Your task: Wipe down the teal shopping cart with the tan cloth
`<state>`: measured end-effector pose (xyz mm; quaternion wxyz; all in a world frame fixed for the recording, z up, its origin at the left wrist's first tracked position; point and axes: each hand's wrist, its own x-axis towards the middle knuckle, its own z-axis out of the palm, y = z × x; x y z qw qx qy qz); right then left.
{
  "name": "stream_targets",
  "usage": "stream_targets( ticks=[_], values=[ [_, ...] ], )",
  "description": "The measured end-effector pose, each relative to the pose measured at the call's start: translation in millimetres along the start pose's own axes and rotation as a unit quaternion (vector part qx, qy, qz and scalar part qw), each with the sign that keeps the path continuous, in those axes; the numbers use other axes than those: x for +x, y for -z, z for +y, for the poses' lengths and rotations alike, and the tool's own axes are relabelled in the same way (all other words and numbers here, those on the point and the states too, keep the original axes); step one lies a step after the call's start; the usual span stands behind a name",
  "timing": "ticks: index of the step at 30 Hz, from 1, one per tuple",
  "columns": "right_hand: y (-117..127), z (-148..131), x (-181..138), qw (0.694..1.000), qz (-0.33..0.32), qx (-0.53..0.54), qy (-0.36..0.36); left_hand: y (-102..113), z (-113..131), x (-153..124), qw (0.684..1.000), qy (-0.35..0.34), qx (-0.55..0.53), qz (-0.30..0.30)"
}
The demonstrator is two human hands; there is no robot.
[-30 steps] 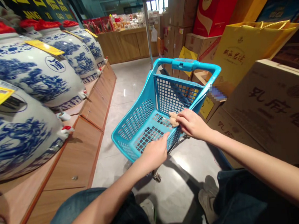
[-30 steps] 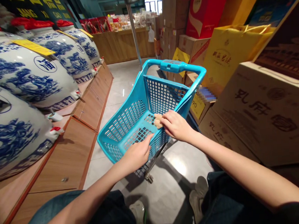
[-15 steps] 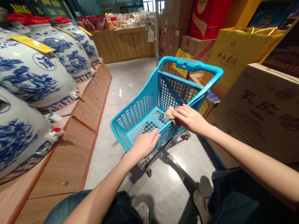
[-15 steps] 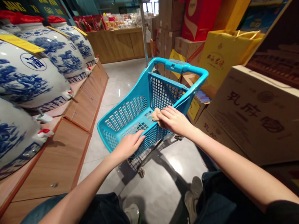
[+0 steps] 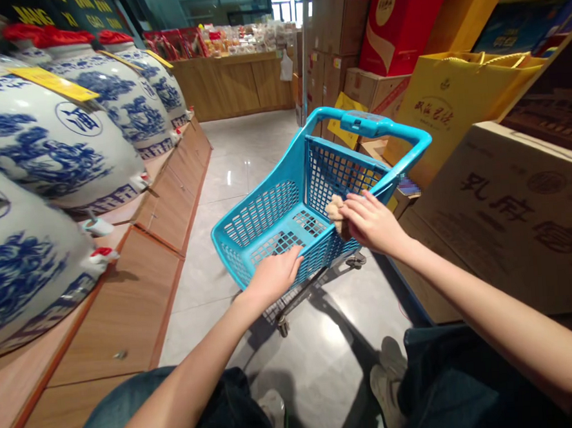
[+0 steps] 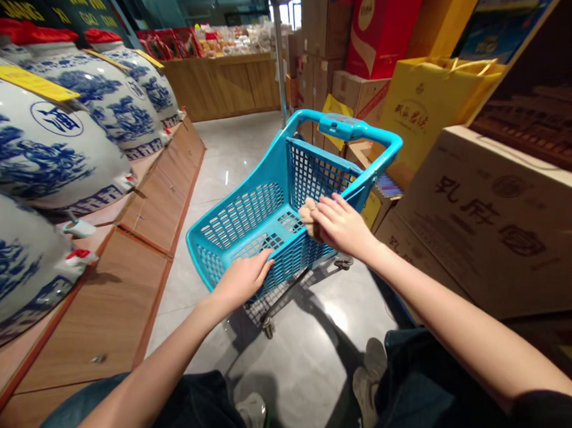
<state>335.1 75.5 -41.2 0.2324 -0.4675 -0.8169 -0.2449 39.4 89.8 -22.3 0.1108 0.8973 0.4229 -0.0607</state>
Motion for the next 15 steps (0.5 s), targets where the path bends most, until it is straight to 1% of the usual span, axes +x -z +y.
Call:
stream_targets(
  ticks=[2, 4, 5, 7, 9, 11, 12, 13, 14, 15],
  values=[
    [4.6, 28.4, -4.7, 0.998, 0.027, -0.023, -0.058, 0.4, 3.8, -1.6, 1.0, 0.0, 0.003, -0.01],
    [7.7, 42.8, -8.9, 0.994, 0.037, -0.038, -0.093, -0.2, 7.6, -2.7, 1.0, -0.001, 0.005, -0.018],
    [8.0, 41.4, -10.2, 0.993, 0.038, -0.036, -0.106, -0.7, 9.1, -2.9, 1.0, -0.001, 0.007, -0.02],
    [6.6, 23.3, -10.6, 0.991, 0.036, -0.023, -0.123, -2.0, 11.3, -3.2, 1.0, 0.001, 0.012, -0.023],
    [3.5, -3.1, -9.4, 0.995, 0.014, 0.01, -0.098, -2.5, 12.2, -3.7, 1.0, 0.002, 0.013, -0.024],
    [1.6, -19.2, -8.1, 0.999, -0.019, 0.036, -0.029, -1.7, 12.4, -4.6, 1.0, -0.001, 0.008, -0.026],
    [1.7, -19.3, -8.0, 0.999, -0.03, 0.042, 0.004, -1.0, 12.4, -5.3, 1.0, -0.002, 0.005, -0.026],
    [2.9, -13.6, -8.3, 0.998, -0.035, 0.043, 0.026, -0.2, 12.5, -6.0, 1.0, -0.003, 0.001, -0.026],
    [5.0, -3.0, -9.2, 0.998, -0.032, 0.037, 0.026, 0.6, 12.7, -6.7, 1.0, -0.002, -0.003, -0.024],
    [7.7, 10.6, -10.5, 0.999, -0.026, 0.023, 0.001, 1.2, 12.9, -7.3, 1.0, 0.0, -0.005, -0.022]
  ],
)
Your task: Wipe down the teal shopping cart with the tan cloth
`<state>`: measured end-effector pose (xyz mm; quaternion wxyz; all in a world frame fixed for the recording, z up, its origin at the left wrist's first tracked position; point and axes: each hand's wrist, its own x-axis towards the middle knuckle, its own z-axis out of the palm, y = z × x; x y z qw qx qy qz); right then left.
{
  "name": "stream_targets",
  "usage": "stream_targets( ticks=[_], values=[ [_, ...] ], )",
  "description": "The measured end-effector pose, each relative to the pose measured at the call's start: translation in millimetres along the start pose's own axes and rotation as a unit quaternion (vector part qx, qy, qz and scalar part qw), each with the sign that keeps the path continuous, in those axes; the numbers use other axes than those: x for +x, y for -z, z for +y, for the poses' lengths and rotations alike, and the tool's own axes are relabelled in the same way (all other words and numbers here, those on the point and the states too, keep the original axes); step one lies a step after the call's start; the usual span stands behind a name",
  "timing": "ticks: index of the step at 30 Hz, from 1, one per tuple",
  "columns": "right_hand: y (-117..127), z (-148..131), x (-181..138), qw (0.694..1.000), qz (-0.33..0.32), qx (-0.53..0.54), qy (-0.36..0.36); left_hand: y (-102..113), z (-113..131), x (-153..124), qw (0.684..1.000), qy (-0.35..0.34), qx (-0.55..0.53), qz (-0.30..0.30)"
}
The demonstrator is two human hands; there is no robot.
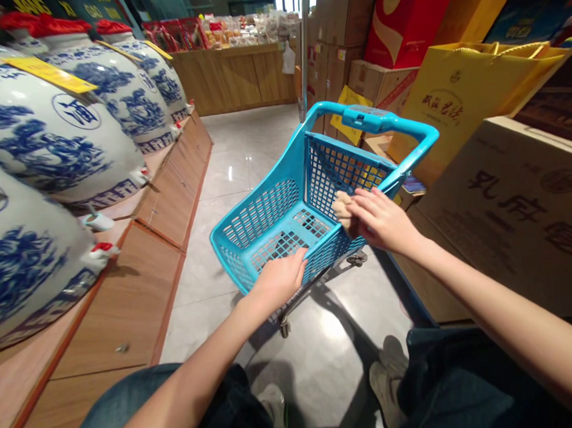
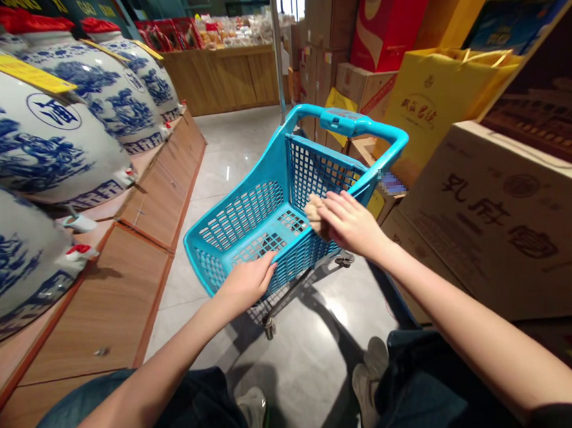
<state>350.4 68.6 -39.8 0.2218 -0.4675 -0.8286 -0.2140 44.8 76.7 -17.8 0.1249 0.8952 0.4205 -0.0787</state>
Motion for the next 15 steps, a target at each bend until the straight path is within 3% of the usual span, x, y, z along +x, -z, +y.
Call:
stream_targets(
  ticks=[4, 8, 11, 13, 15],
  values=[
    [11.5, 39.3, -4.7, 0.994, 0.036, -0.038, -0.1, 0.3, 1.4, -0.3, 1.0, 0.001, 0.003, 0.0],
    [5.0, 5.0, -1.4, 0.994, 0.044, -0.022, -0.098, 0.6, 2.7, 1.2, 1.0, -0.003, 0.013, -0.007],
    [-3.2, -23.8, 1.5, 0.999, 0.009, 0.014, -0.036, 1.9, 3.4, 1.3, 1.0, -0.004, 0.012, -0.009],
    [-2.5, -18.5, 1.8, 1.0, 0.002, 0.007, -0.011, 2.2, 3.6, 0.9, 1.0, -0.004, 0.008, -0.008],
    [3.9, 5.0, 0.5, 0.999, 0.019, -0.024, -0.043, 1.5, 3.4, 0.6, 1.0, -0.002, 0.004, -0.004]
  ],
)
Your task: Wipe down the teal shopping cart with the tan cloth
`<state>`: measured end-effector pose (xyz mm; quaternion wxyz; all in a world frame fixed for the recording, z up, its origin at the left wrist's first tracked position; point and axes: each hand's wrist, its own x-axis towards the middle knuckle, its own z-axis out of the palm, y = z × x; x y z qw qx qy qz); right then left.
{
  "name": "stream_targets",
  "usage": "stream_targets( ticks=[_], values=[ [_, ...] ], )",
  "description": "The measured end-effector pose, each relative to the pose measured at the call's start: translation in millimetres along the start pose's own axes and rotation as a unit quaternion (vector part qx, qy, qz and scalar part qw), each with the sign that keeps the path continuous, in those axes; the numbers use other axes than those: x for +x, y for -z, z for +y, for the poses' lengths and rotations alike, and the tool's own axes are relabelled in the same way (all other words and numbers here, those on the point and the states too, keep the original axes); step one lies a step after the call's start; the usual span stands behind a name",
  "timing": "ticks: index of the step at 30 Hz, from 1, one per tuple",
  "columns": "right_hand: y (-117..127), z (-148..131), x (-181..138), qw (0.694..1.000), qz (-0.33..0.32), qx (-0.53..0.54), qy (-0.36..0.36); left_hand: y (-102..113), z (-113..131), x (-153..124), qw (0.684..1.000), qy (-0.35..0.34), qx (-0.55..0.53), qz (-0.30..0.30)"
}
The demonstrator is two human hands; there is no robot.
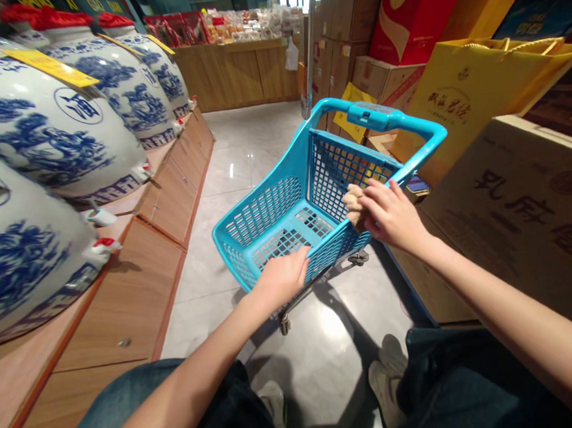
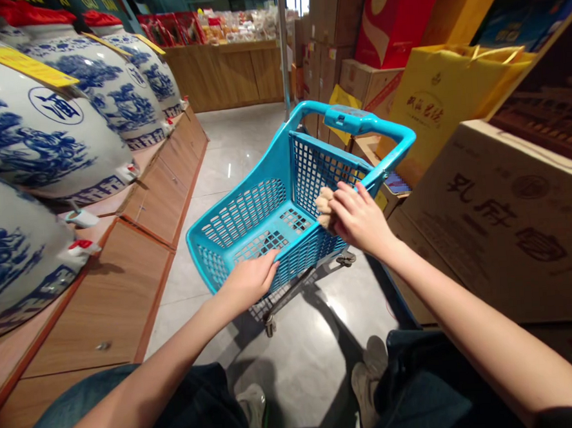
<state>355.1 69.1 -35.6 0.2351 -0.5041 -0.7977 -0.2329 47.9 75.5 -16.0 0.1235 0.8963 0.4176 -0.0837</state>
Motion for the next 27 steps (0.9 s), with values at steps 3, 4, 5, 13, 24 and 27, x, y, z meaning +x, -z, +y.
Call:
stream_targets(
  ticks=[3, 4, 5, 13, 24, 27],
  values=[
    [9.1, 37.8, 1.1, 0.996, 0.035, -0.036, -0.073, -2.2, -0.7, 0.3, 1.0, 0.0, -0.006, 0.006],
    [10.2, 43.2, 1.3, 0.995, 0.042, -0.04, -0.087, -2.8, -1.0, 0.5, 1.0, -0.001, -0.007, 0.007],
    [9.6, 43.3, 1.2, 0.993, 0.049, -0.04, -0.099, -3.2, -1.1, 0.7, 1.0, -0.002, -0.007, 0.008],
    [-9.1, -4.4, -2.1, 1.0, -0.006, 0.003, 0.007, 0.2, 0.1, -0.4, 1.0, -0.001, 0.004, 0.002],
    [5.5, 45.8, -4.8, 0.99, 0.06, -0.053, -0.117, -1.4, -0.7, 0.6, 1.0, -0.004, 0.01, 0.002],
    [3.7, 31.0, -4.2, 0.998, 0.011, -0.031, -0.044, -0.5, -0.3, 1.1, 1.0, -0.003, 0.008, -0.007]
  ],
)
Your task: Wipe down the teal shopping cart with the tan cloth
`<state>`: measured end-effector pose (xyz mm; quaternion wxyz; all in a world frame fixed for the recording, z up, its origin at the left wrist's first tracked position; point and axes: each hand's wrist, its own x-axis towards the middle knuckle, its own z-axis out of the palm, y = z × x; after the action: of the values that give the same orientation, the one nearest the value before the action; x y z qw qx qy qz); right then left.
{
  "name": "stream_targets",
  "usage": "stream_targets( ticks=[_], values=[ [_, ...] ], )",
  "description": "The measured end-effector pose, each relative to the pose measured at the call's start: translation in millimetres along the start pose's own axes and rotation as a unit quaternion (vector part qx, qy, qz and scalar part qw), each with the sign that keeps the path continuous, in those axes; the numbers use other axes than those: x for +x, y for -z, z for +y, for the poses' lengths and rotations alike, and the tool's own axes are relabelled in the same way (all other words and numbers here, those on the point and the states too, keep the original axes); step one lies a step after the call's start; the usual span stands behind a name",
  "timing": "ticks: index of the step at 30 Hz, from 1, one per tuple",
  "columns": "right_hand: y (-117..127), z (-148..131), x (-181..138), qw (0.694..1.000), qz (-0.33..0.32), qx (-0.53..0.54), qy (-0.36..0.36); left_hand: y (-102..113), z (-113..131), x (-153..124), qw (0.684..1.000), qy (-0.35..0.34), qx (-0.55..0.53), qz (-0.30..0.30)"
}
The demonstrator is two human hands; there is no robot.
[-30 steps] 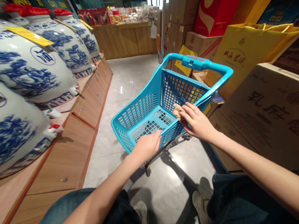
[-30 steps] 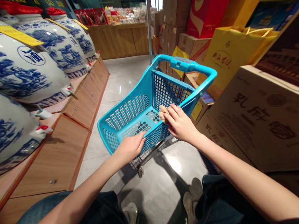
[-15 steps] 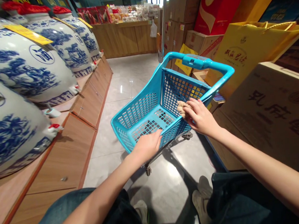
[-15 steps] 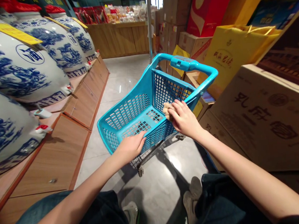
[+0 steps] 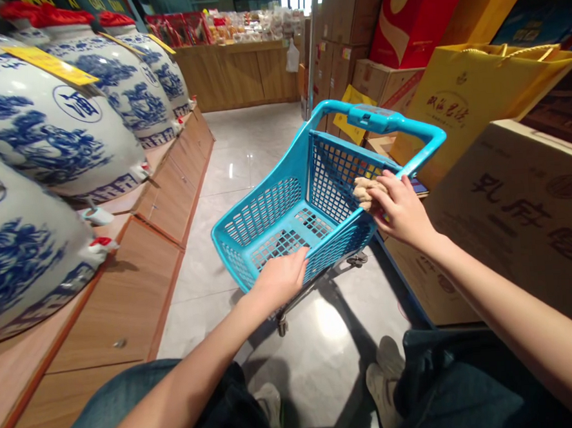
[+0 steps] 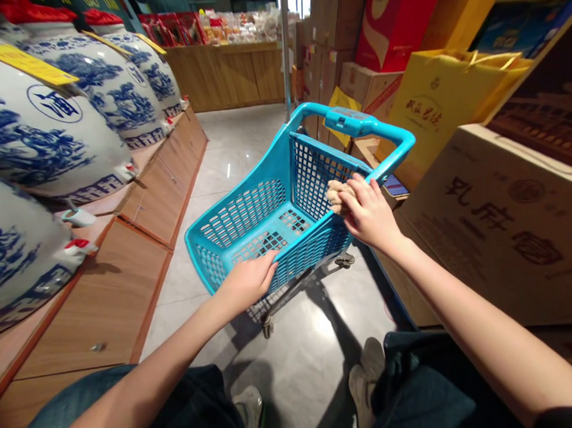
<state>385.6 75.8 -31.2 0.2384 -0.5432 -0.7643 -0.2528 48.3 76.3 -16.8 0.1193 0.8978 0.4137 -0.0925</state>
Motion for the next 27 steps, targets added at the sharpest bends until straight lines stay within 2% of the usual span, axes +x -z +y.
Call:
stream_targets(
  ticks=[2, 3, 6, 8, 10, 12, 15, 17, 18, 21, 23, 25, 27],
  values=[
    [8.3, 6.1, 2.6, 0.999, -0.034, -0.015, 0.006, 0.1, 0.7, 0.3, 1.0, 0.0, 0.0, -0.002],
    [13.9, 13.8, 4.2, 0.999, -0.04, -0.029, -0.017, -0.1, 1.1, 0.5, 1.0, 0.001, 0.0, -0.001],
    [27.5, 42.0, 6.5, 0.993, -0.02, -0.056, -0.103, -1.6, 2.3, 1.3, 1.0, 0.002, 0.008, 0.001],
    [27.4, 51.1, 5.4, 0.989, -0.01, -0.057, -0.132, -2.7, 2.6, 2.1, 1.0, 0.0, 0.012, 0.003],
    [19.8, 44.8, 2.7, 0.988, 0.004, -0.052, -0.143, -3.3, 2.3, 2.7, 1.0, -0.003, 0.008, 0.006],
    [9.5, 25.9, -0.4, 0.99, 0.018, -0.045, -0.132, -3.3, 1.7, 3.0, 1.0, -0.003, 0.003, 0.009],
    [1.9, -1.3, -3.1, 0.999, -0.017, -0.026, -0.041, -2.7, 0.5, 2.8, 1.0, -0.003, -0.001, 0.009],
    [6.4, -2.5, -2.8, 0.998, -0.053, -0.02, 0.018, -2.3, 0.3, 2.4, 1.0, 0.0, 0.004, 0.008],
    [10.9, 3.1, -2.2, 0.998, -0.06, -0.024, 0.021, -2.0, 0.4, 2.2, 1.0, 0.001, 0.007, 0.008],
    [23.4, 29.9, -1.0, 0.995, -0.034, -0.056, -0.074, -1.5, 1.7, 2.4, 1.0, 0.004, 0.01, 0.002],
    [24.0, 37.7, -1.9, 0.992, -0.015, -0.054, -0.115, -1.5, 2.5, 3.1, 1.0, 0.004, 0.008, 0.0],
    [17.0, 26.6, -4.4, 0.992, 0.003, -0.039, -0.116, -1.8, 2.6, 3.9, 1.0, 0.002, 0.006, 0.003],
    [6.6, 0.7, -7.5, 0.996, 0.009, -0.016, -0.083, -2.1, 1.9, 4.7, 1.0, -0.001, 0.006, 0.01]
  ],
)
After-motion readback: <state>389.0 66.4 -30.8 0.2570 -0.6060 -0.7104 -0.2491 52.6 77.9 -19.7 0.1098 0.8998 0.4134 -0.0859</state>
